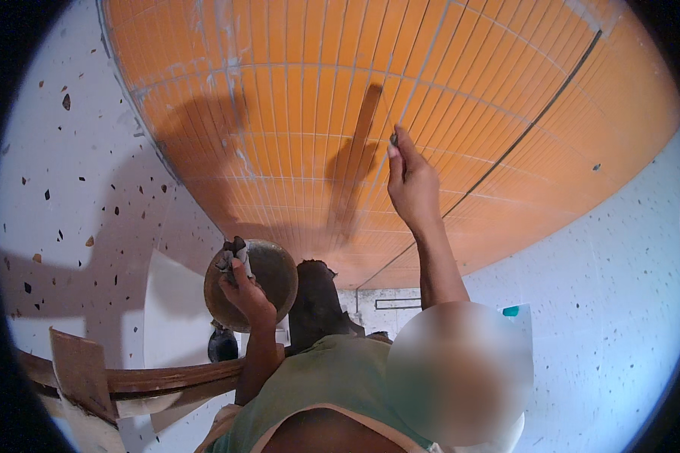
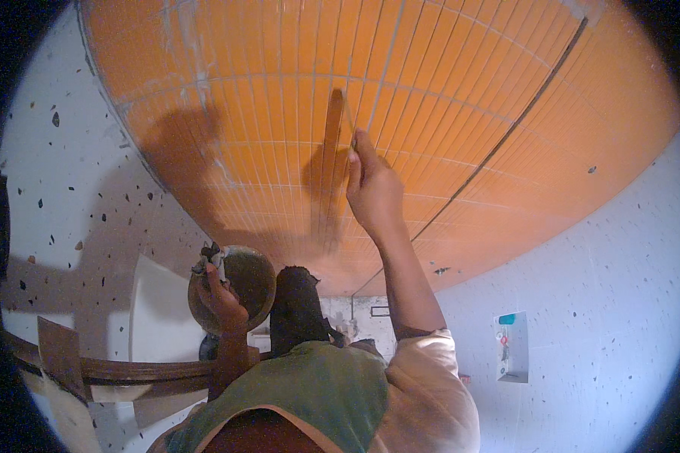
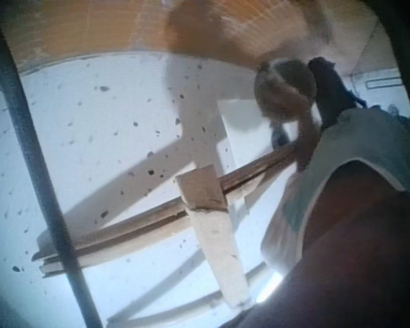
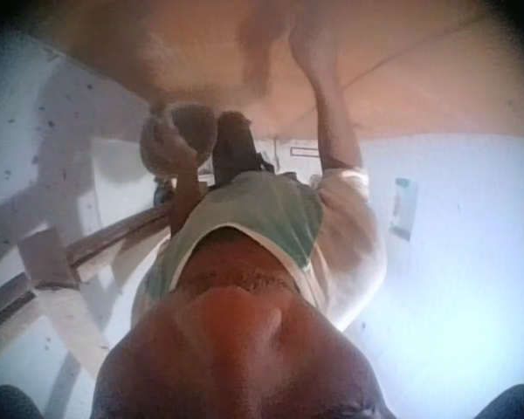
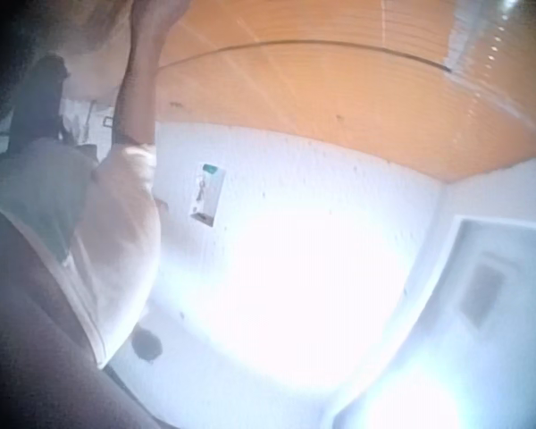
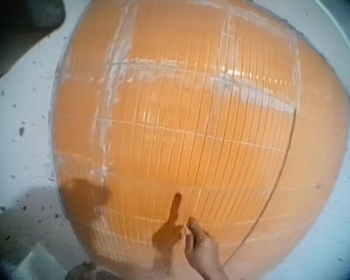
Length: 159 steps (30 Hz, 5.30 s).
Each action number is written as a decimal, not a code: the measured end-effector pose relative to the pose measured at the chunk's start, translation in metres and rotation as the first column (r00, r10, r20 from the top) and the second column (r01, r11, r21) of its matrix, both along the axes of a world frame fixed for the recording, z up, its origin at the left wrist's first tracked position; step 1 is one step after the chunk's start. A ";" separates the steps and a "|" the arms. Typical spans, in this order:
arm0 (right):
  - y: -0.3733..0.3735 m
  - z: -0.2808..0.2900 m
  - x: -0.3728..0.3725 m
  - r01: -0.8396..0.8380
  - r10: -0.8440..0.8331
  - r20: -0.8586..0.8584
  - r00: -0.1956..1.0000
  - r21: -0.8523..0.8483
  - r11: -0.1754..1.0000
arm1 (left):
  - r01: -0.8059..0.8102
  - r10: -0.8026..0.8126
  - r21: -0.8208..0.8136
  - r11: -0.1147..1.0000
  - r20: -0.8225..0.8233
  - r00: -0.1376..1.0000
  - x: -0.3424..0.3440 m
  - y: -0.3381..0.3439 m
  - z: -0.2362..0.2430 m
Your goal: The person applies grout to the gaps between orange ceiling tiles using a small tool and wipes the surface with a cloth. The person repeatedly scoops grout from a bowl, fills the tile joints, and cleans excess material from the tile faces.
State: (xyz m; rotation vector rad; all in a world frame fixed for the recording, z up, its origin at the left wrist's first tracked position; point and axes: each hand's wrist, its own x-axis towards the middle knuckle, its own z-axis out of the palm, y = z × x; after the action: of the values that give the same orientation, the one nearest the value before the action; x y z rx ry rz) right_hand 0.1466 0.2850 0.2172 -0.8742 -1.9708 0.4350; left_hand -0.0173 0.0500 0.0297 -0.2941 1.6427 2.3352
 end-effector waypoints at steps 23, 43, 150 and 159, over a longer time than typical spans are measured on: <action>-0.005 0.053 -0.015 0.148 -0.148 -0.058 0.987 -0.009 0.989 | -0.016 0.015 0.092 0.996 0.013 1.000 0.007 0.003 -0.010; -0.014 0.056 -0.016 0.128 -0.129 -0.030 0.991 -0.020 0.992 | -0.009 0.012 0.090 0.996 -0.031 0.999 0.014 0.002 0.007; -0.010 0.001 -0.045 -0.055 0.034 -0.198 0.980 -0.106 0.993 | 0.001 -0.001 0.024 1.000 0.012 1.000 0.015 0.010 0.011; -0.016 -0.038 -0.010 -0.012 0.032 0.076 0.997 -0.253 0.968 | 0.067 -0.067 -0.024 0.997 0.008 0.998 0.004 0.008 -0.013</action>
State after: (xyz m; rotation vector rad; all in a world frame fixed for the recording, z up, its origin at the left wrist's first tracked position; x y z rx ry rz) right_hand 0.1362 0.2692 0.1797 -1.0428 -2.0278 0.6848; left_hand -0.0130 0.0582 0.0169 -0.2480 1.6525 2.2645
